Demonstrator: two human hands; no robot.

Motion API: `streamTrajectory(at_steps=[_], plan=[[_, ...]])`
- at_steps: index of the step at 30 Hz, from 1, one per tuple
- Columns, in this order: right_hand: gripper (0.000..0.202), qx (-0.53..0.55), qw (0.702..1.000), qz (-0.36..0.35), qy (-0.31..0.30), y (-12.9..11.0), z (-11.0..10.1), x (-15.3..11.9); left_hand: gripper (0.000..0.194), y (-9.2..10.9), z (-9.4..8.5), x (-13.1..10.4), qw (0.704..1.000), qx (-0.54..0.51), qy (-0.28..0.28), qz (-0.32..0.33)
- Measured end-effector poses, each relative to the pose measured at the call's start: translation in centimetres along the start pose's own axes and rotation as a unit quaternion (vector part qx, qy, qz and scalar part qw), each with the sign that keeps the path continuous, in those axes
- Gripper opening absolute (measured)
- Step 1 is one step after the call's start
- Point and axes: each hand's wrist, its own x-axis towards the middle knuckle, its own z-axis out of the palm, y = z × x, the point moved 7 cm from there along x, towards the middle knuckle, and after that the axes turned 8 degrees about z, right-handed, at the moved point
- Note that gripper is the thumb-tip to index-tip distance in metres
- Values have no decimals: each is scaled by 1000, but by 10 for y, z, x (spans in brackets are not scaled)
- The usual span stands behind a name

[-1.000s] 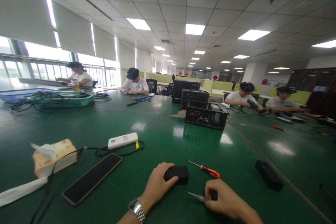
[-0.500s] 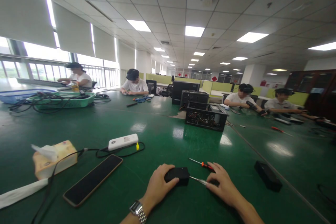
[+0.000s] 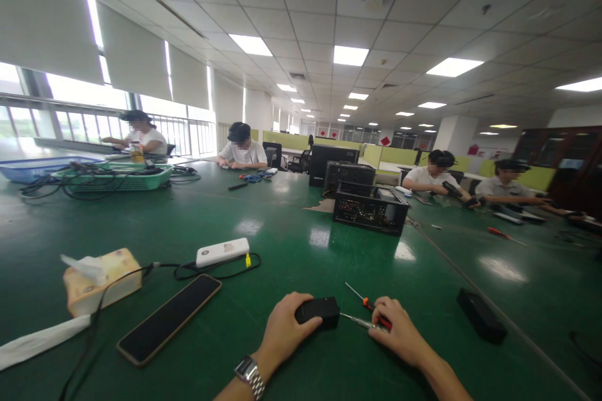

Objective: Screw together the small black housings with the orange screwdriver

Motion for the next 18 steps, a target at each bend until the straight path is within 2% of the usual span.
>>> streamTrajectory(at_steps=[7, 9, 11, 14, 18], plan=[[18, 37, 999, -8, 6, -2, 2, -2, 42, -2, 0, 1, 999, -16, 1, 29], [19, 67, 997, -15, 25, -1, 1, -1, 40, -1, -1, 1, 999, -19, 2, 36], [14, 99, 992, -24, 71, 2, -6, 0, 37, 0, -3, 1, 999, -19, 12, 42], [11, 151, 978, -43, 140, 5, -18, -3, 37, 2, -10, 2, 997, -15, 54, 59], [31, 245, 958, -24, 148, 4, -22, -8, 36, 3, -21, 3, 990, -8, 115, 77]])
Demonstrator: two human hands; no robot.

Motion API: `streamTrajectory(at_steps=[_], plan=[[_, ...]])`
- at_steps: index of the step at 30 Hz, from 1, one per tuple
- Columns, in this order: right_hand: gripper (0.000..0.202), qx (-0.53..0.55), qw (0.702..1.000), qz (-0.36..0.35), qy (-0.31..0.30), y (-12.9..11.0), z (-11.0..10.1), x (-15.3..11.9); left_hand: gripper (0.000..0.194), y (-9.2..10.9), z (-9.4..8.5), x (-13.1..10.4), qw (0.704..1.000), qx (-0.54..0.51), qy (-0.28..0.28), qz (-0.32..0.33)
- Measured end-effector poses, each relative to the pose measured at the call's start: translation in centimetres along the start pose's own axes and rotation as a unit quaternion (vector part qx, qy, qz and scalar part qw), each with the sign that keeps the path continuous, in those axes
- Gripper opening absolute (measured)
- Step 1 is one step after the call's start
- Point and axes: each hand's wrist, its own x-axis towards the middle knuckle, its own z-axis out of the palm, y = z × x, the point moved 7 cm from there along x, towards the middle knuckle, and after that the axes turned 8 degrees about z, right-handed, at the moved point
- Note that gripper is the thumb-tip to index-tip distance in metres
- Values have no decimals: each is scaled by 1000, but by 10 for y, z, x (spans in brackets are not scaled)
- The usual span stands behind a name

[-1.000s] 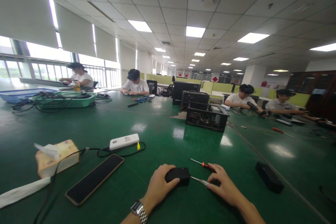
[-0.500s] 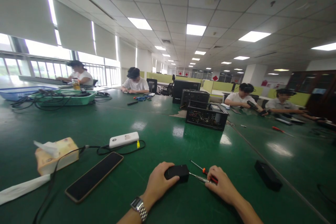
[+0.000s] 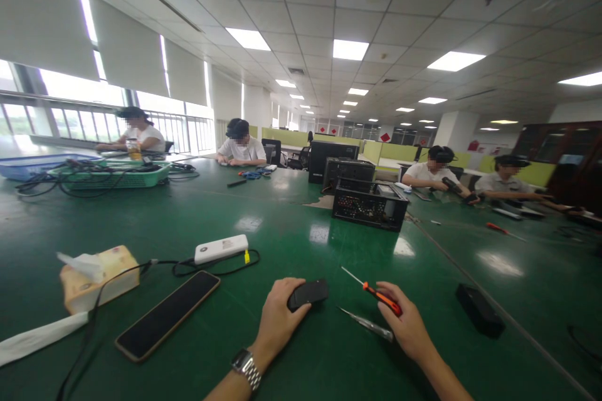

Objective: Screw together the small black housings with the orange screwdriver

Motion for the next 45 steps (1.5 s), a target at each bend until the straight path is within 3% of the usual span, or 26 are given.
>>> streamTrajectory(at_steps=[3, 9, 33, 45], plan=[[32, 39, 999, 15, -4, -11, 5, -7, 37, -2, 0, 0, 1000, 0, 5, 0], [34, 61, 997, -21, -28, -37, 21, -17, 38, -1, 4, -2, 1000, -8, -7, -1], [34, -6, 999, -37, -31, -42, 16, -17, 38, 13, 4, -3, 999, -12, -28, 27], [29, -74, 992, -98, -23, -57, 12, -22, 37, 16, 6, -3, 997, -33, -52, 36]])
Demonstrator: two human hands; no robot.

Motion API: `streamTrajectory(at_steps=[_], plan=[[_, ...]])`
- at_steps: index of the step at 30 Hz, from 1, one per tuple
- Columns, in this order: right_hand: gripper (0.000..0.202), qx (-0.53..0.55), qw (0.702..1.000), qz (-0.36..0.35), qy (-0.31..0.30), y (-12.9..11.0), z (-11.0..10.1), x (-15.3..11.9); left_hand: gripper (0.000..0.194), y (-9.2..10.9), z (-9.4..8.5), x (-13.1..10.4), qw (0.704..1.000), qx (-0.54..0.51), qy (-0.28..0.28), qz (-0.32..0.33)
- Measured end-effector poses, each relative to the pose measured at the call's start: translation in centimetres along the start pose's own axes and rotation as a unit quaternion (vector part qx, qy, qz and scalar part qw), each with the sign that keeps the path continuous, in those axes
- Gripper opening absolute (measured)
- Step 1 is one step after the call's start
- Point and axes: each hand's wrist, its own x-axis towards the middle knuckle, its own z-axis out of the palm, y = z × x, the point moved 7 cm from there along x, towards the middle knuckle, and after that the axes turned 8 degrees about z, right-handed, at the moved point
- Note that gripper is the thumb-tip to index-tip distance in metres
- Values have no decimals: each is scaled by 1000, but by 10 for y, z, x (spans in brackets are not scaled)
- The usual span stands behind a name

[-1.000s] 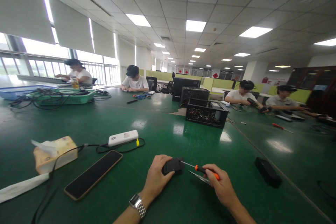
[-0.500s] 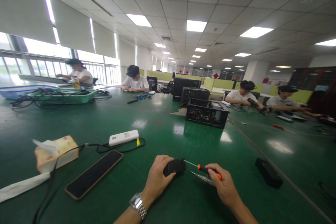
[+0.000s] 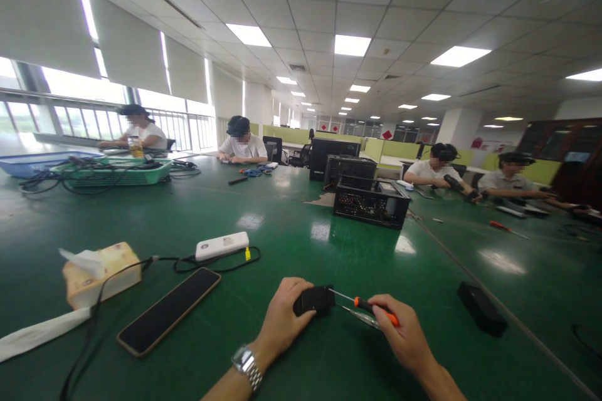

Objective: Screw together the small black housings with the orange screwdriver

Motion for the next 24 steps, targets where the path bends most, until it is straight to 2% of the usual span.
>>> streamTrajectory(at_steps=[4, 7, 11, 14, 16, 18, 21, 24], plan=[[20, -53, 998, -20, 16, -6, -7, 1, 35, 3, 2, 1, 1000, -6, -19, 4], [16, -87, 996, -14, 12, -21, -18, 12, 34, 3, 3, 1, 999, -5, -32, -4], [18, -119, 990, -12, -76, -54, -31, 37, 34, 3, 3, 0, 999, -6, -48, -10], [17, -129, 982, -13, -139, -75, -32, 53, 34, 3, 6, -1, 998, -15, -68, -5], [21, -144, 981, 3, -131, -82, -30, 62, 34, 5, 11, -3, 995, -21, -93, 4], [27, -160, 983, 17, -92, -86, -26, 66, 34, 6, 16, -5, 993, -23, -113, 9], [29, -172, 984, 16, -51, -93, -19, 66, 33, 6, 18, -5, 993, -19, -116, 11], [25, -177, 983, 3, -46, -99, -16, 62, 35, 7, 17, -6, 993, -13, -117, 17]])
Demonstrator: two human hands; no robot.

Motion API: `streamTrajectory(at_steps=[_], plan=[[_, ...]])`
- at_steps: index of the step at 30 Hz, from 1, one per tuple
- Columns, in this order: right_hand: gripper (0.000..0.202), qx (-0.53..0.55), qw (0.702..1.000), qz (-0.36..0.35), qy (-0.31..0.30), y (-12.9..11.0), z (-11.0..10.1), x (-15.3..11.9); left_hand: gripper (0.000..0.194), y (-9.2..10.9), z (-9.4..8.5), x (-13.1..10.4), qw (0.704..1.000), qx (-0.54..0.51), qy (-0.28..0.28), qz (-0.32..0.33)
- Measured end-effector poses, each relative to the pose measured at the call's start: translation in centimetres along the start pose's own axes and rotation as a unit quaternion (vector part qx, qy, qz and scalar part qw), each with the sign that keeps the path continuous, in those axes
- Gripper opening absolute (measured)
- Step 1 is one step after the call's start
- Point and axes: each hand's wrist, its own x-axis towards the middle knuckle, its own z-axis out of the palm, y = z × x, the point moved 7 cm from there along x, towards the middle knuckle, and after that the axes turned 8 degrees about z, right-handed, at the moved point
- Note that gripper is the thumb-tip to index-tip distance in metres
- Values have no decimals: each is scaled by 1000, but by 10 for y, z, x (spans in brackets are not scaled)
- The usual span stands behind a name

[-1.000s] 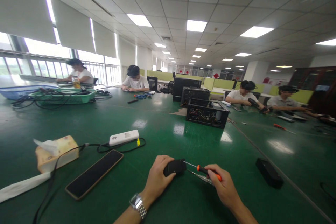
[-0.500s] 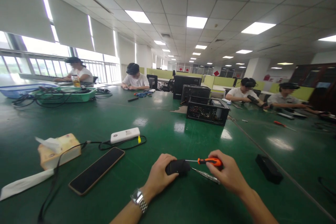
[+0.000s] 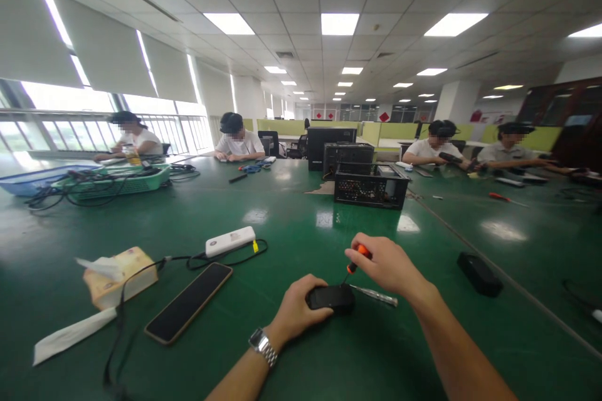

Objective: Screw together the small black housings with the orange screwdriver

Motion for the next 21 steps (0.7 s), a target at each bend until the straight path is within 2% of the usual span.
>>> streamTrajectory(at_steps=[4, 8, 17, 21], plan=[[18, -21, 1000, 11, 15, 3, -7, -2, 36, 3, -2, -1, 1000, 3, 2, 8], [21, -10, 999, 28, 22, 6, -10, -1, 35, 6, -3, -1, 1000, 3, 6, 7], [34, -4, 999, -26, 45, 2, -8, -9, 41, 0, -1, -1, 1000, 6, 3, 0], [34, 55, 996, -63, 26, -2, -10, -11, 46, -3, 0, -3, 1000, 8, 11, 0]])
